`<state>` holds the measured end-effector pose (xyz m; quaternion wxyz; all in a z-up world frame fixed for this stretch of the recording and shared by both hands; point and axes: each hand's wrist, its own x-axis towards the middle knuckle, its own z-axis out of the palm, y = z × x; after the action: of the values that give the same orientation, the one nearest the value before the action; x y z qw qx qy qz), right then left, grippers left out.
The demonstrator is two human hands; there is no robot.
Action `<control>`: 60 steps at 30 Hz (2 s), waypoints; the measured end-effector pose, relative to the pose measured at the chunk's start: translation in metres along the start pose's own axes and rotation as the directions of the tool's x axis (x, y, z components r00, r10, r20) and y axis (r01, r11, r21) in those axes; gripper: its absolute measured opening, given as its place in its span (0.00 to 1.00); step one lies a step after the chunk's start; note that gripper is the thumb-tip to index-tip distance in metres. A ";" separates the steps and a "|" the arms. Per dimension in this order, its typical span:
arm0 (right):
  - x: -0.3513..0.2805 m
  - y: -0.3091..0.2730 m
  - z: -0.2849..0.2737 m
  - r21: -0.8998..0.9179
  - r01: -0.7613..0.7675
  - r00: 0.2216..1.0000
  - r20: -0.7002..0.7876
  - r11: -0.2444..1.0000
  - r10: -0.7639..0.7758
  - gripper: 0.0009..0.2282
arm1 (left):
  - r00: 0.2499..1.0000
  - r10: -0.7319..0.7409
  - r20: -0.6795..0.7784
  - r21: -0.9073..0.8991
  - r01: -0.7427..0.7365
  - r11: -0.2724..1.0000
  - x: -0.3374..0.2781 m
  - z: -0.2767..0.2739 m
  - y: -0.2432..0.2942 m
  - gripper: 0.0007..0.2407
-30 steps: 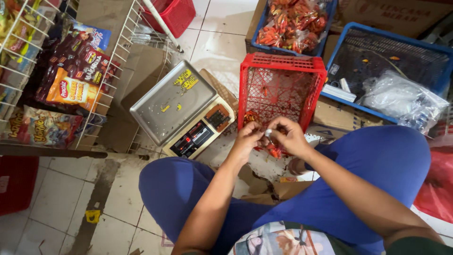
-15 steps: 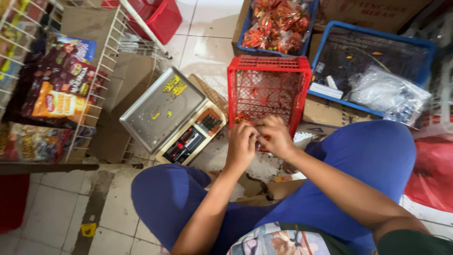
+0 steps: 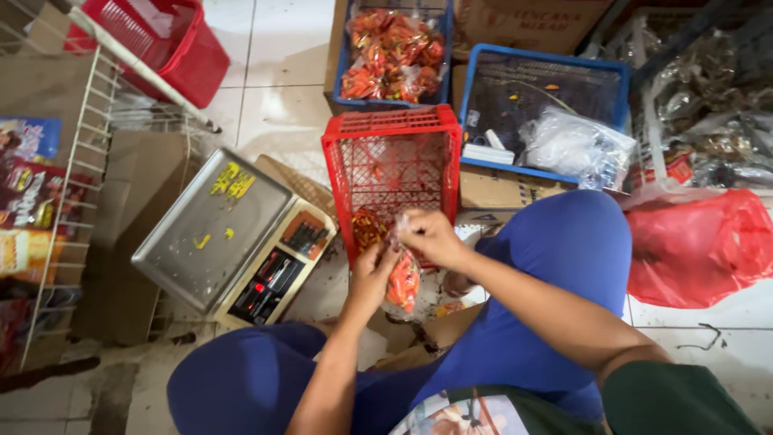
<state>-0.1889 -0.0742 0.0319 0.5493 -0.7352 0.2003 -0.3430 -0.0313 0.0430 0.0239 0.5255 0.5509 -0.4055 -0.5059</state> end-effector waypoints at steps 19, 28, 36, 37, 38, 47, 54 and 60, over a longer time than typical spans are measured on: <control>-0.024 0.076 0.040 0.575 -0.755 0.603 0.419 0.315 0.679 0.16 | 0.997 -0.035 -0.067 0.020 0.036 0.999 0.029 -0.045 -0.109 0.17; 0.095 -0.007 -0.079 0.872 -0.340 0.814 0.086 0.352 0.574 0.18 | 0.944 -0.262 -0.199 -0.085 0.249 0.965 0.031 -0.054 -0.090 0.16; 0.116 0.043 -0.202 0.109 -0.511 0.805 -0.285 0.852 0.520 0.16 | 0.976 -0.186 -0.117 -0.007 0.187 0.982 0.025 -0.041 -0.098 0.15; 0.111 0.073 -0.230 0.004 -0.509 0.798 -0.373 0.861 0.474 0.15 | 0.979 -0.177 -0.105 0.000 0.178 0.984 0.024 -0.037 -0.102 0.15; 0.103 0.107 -0.254 -0.146 -0.527 0.796 -0.430 0.837 0.426 0.14 | 0.976 -0.187 -0.112 0.003 0.188 0.982 0.023 -0.036 -0.106 0.15; 0.043 0.266 -0.288 -0.875 -0.476 0.565 -0.225 0.091 0.794 0.24 | 0.979 -0.181 -0.097 0.199 0.197 0.960 0.033 -0.037 -0.147 0.15; 0.056 0.251 -0.265 -0.918 -0.390 0.677 -0.337 -0.069 0.654 0.14 | 0.965 -0.248 -0.084 0.329 0.262 0.908 0.036 -0.039 -0.147 0.16; 0.073 0.173 -0.262 -0.876 -0.482 0.673 -0.358 0.017 0.647 0.16 | 0.959 -0.276 -0.059 0.255 0.282 0.925 0.044 -0.018 -0.113 0.16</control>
<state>-0.3144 -0.3538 -0.0683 0.1161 -0.7834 0.5935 0.1434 -0.0158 0.0162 -0.0950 0.3756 0.6727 -0.3802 -0.5117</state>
